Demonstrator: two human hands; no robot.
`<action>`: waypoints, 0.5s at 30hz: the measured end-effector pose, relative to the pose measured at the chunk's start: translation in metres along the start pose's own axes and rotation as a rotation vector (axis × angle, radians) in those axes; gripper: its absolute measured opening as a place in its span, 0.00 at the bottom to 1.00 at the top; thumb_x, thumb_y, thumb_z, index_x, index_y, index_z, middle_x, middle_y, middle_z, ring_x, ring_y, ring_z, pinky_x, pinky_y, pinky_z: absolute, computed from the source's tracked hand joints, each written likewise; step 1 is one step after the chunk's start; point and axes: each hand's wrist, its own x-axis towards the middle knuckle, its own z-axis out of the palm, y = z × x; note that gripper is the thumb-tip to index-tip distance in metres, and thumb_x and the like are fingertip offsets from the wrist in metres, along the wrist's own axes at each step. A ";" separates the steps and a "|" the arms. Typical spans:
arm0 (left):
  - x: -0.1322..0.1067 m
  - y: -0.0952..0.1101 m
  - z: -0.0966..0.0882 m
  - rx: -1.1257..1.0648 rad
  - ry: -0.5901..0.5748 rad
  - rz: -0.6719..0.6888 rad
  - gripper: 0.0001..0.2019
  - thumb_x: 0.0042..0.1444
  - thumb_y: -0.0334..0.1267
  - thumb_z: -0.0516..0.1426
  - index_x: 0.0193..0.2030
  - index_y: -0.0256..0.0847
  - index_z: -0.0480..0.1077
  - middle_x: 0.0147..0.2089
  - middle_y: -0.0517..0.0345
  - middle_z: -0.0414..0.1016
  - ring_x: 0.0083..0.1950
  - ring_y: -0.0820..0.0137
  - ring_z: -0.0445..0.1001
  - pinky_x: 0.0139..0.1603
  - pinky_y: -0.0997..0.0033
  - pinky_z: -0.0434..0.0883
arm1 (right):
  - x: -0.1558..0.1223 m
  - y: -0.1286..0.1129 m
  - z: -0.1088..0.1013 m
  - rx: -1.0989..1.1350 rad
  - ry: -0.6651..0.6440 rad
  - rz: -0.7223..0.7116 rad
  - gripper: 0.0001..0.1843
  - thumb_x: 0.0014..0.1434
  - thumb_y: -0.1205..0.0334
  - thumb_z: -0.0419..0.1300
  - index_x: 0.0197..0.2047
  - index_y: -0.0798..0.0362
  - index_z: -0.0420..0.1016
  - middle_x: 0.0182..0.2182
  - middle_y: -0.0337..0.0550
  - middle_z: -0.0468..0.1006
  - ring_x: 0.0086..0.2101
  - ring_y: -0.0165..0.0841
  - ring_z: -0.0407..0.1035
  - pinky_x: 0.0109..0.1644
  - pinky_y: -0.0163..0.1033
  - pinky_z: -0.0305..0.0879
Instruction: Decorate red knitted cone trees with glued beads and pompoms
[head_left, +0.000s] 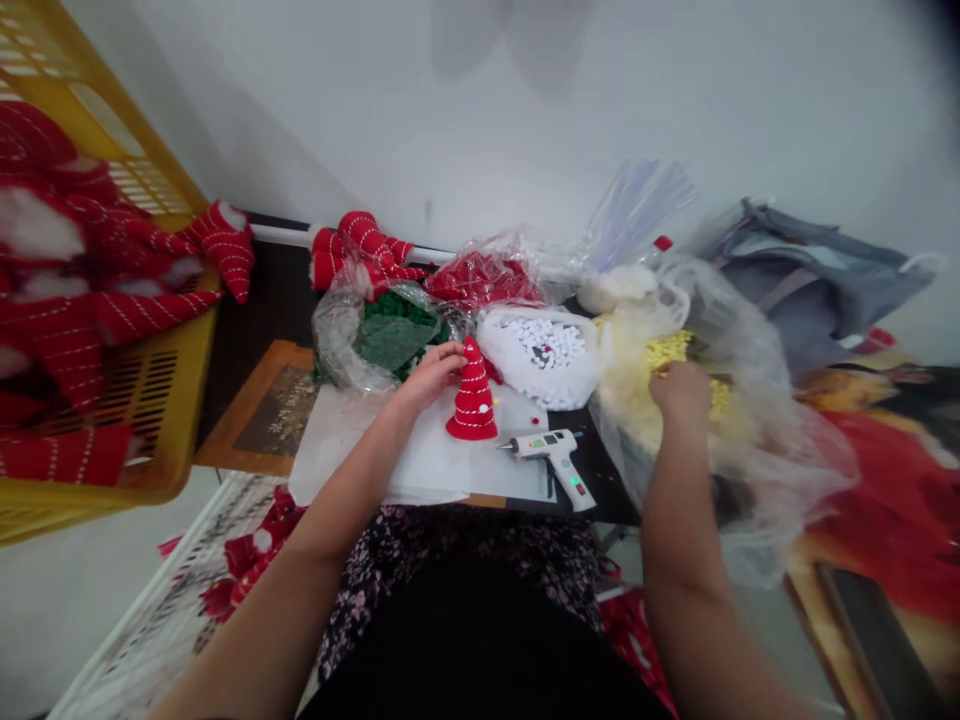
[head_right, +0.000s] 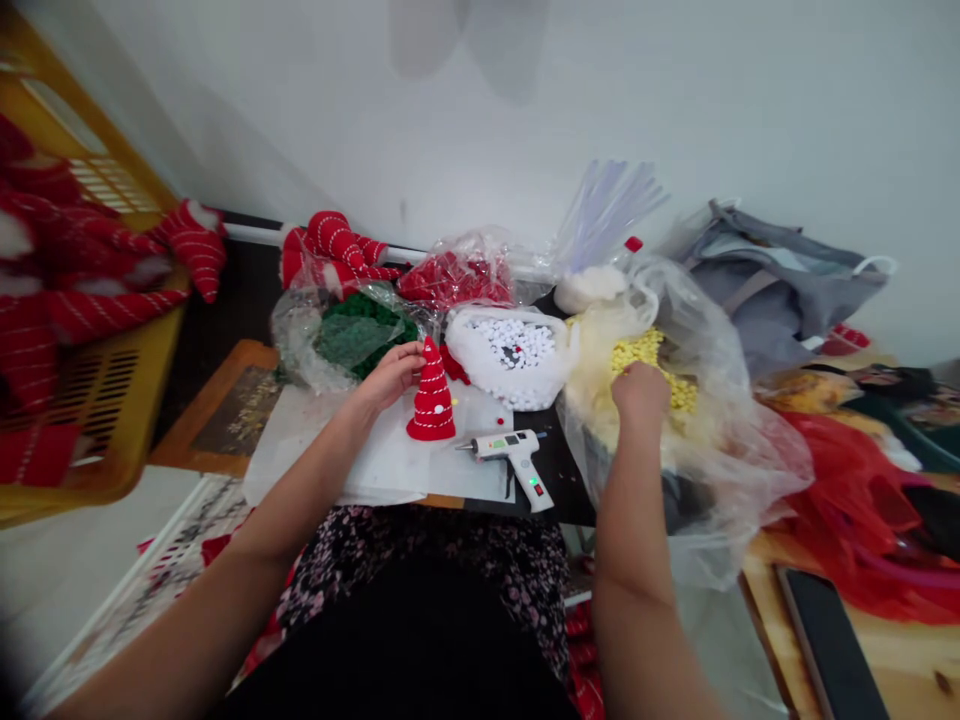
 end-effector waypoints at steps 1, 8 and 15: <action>0.000 0.000 0.000 0.001 -0.005 -0.001 0.10 0.44 0.34 0.65 0.33 0.39 0.71 0.30 0.61 0.74 0.29 0.74 0.73 0.32 0.75 0.70 | 0.005 0.010 0.005 -0.017 -0.038 0.015 0.19 0.63 0.70 0.57 0.53 0.63 0.85 0.47 0.69 0.84 0.49 0.54 0.80 0.52 0.52 0.73; 0.000 -0.002 -0.001 0.005 -0.011 -0.001 0.10 0.45 0.34 0.66 0.34 0.39 0.71 0.31 0.60 0.75 0.30 0.73 0.74 0.33 0.75 0.70 | -0.002 0.032 0.029 0.016 -0.106 -0.078 0.15 0.62 0.72 0.60 0.46 0.63 0.88 0.38 0.67 0.84 0.43 0.49 0.80 0.44 0.46 0.68; 0.000 -0.001 -0.001 0.007 -0.021 0.009 0.10 0.45 0.34 0.66 0.34 0.38 0.72 0.31 0.59 0.76 0.30 0.72 0.74 0.33 0.74 0.71 | 0.014 0.053 0.033 0.039 0.047 -0.038 0.16 0.65 0.71 0.58 0.47 0.64 0.88 0.33 0.67 0.83 0.37 0.48 0.79 0.39 0.48 0.64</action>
